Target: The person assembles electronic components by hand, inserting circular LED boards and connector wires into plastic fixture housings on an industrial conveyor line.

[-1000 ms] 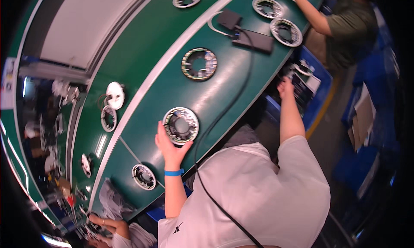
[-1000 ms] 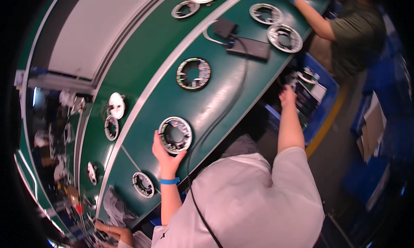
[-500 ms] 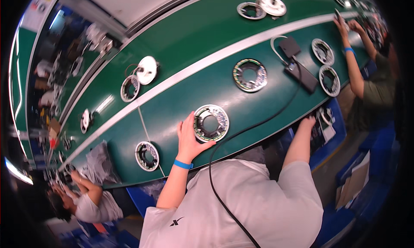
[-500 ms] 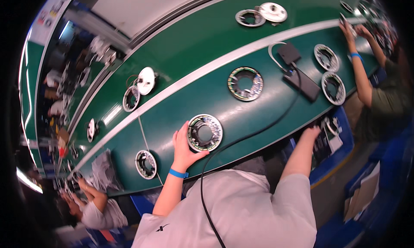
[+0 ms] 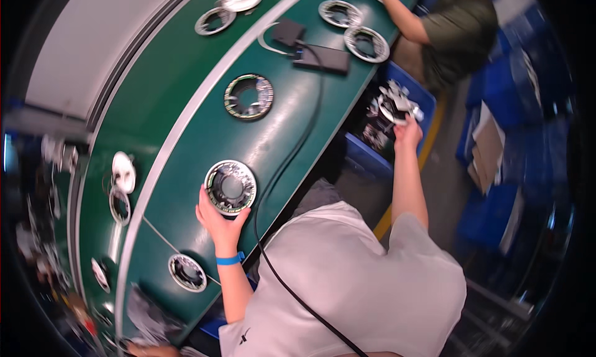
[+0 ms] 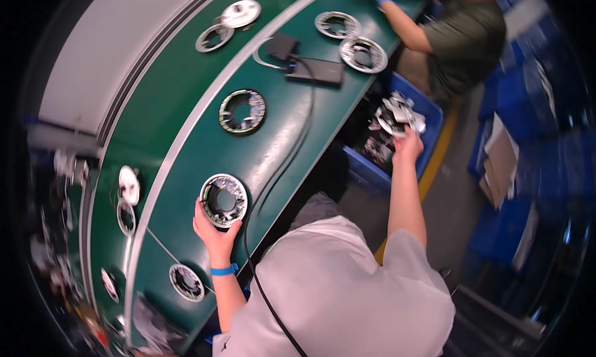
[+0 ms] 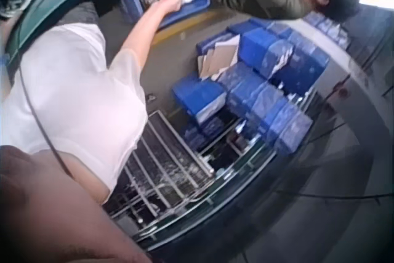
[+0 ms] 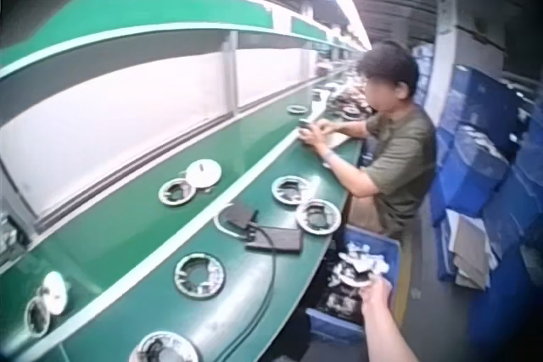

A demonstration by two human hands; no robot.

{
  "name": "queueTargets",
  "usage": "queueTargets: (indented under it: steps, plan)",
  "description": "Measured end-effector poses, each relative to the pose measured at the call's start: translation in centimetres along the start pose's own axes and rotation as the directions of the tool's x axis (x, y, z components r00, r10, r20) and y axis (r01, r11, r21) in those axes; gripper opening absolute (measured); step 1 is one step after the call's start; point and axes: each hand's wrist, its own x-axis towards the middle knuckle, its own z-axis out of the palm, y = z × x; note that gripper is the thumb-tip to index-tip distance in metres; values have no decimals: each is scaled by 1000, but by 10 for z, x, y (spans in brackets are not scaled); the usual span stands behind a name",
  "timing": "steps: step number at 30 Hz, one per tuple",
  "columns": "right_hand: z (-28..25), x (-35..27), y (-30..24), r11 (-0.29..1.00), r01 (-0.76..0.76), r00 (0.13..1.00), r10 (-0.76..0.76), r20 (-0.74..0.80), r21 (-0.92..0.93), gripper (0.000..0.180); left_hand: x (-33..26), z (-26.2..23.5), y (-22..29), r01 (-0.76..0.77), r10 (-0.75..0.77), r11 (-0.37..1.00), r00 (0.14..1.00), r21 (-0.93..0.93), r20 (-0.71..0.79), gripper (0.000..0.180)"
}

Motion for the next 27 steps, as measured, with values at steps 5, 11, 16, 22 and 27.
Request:
queueTargets:
  steps: [5,11,16,22,27]
  plan:
    - [25,-84,-77,974,175,924,-213,317,146,13,4,6,3,-30,32,996,999,-84,23,118]
    - [86,-191,-107,995,91,662,-88,744,37,26,-9,0,11,-78,38,967,985,-242,-167,104]
    - [111,-267,-84,972,-105,297,234,926,-212,39,-11,-18,39,-190,115,927,965,-324,-236,87]
    - [107,-307,-45,779,-328,-124,526,841,-535,45,10,-18,73,9,91,544,993,-839,70,90]
    - [111,-313,-37,663,-463,-258,535,804,-589,46,10,-26,92,193,159,246,959,-950,236,42]
